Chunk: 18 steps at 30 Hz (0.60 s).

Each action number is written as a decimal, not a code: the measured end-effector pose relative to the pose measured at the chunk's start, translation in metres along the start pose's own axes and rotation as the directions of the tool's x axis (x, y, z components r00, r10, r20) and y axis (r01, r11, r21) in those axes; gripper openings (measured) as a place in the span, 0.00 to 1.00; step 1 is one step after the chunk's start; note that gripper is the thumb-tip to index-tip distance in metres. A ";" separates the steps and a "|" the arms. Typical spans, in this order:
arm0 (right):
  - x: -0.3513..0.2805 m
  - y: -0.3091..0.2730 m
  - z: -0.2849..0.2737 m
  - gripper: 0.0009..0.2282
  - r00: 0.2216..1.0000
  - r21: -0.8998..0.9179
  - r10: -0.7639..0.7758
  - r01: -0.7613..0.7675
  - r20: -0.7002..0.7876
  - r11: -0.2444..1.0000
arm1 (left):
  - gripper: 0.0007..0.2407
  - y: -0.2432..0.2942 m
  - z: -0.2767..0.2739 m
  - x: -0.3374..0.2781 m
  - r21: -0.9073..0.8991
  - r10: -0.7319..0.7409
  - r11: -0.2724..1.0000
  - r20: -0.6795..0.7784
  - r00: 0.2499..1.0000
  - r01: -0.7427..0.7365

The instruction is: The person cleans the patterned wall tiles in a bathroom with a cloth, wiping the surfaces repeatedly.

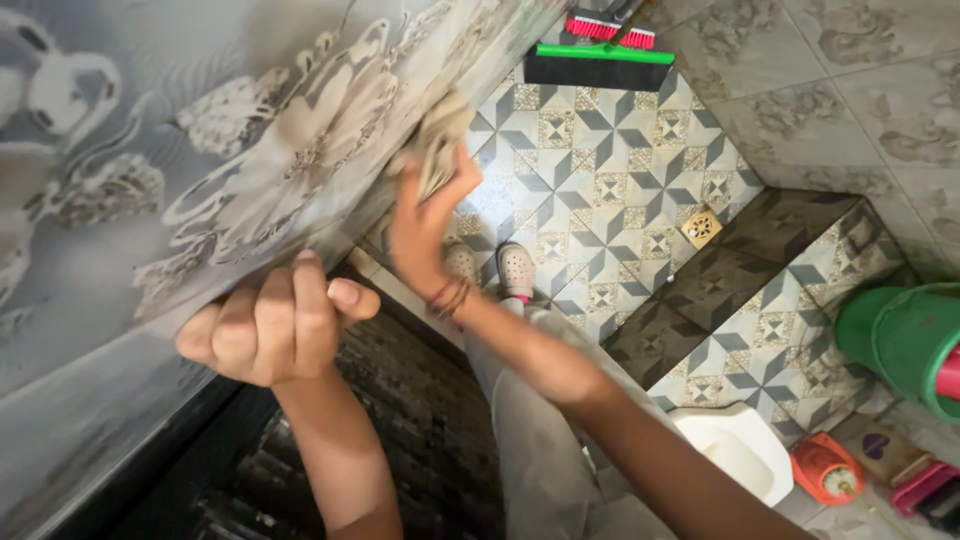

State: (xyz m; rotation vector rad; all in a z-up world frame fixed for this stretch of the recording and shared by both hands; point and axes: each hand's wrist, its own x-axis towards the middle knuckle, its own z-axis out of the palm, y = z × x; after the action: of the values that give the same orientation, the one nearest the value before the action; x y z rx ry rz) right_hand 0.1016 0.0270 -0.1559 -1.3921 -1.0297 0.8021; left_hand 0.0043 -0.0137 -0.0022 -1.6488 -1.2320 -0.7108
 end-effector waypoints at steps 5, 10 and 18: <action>-0.019 0.000 0.019 0.24 0.998 0.142 0.048 -0.053 0.037 0.988 | 0.12 0.002 0.000 -0.006 0.044 -0.020 0.999 0.014 1.000 0.019; -0.021 0.036 0.026 0.25 1.000 0.054 0.022 -0.023 0.017 0.998 | 0.12 0.003 0.002 -0.007 0.072 -0.057 0.996 0.034 0.998 0.055; -0.025 0.179 0.042 0.23 0.993 -0.065 0.104 -0.107 -0.058 0.992 | 0.12 0.000 -0.001 -0.005 0.065 -0.050 0.997 -0.005 0.999 0.050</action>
State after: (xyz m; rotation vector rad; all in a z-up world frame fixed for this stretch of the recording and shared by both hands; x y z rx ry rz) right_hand 0.0764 0.0307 -0.3396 -1.5289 -0.9558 0.8082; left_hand 0.0032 -0.0165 -0.0058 -1.5677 -1.2847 -0.6966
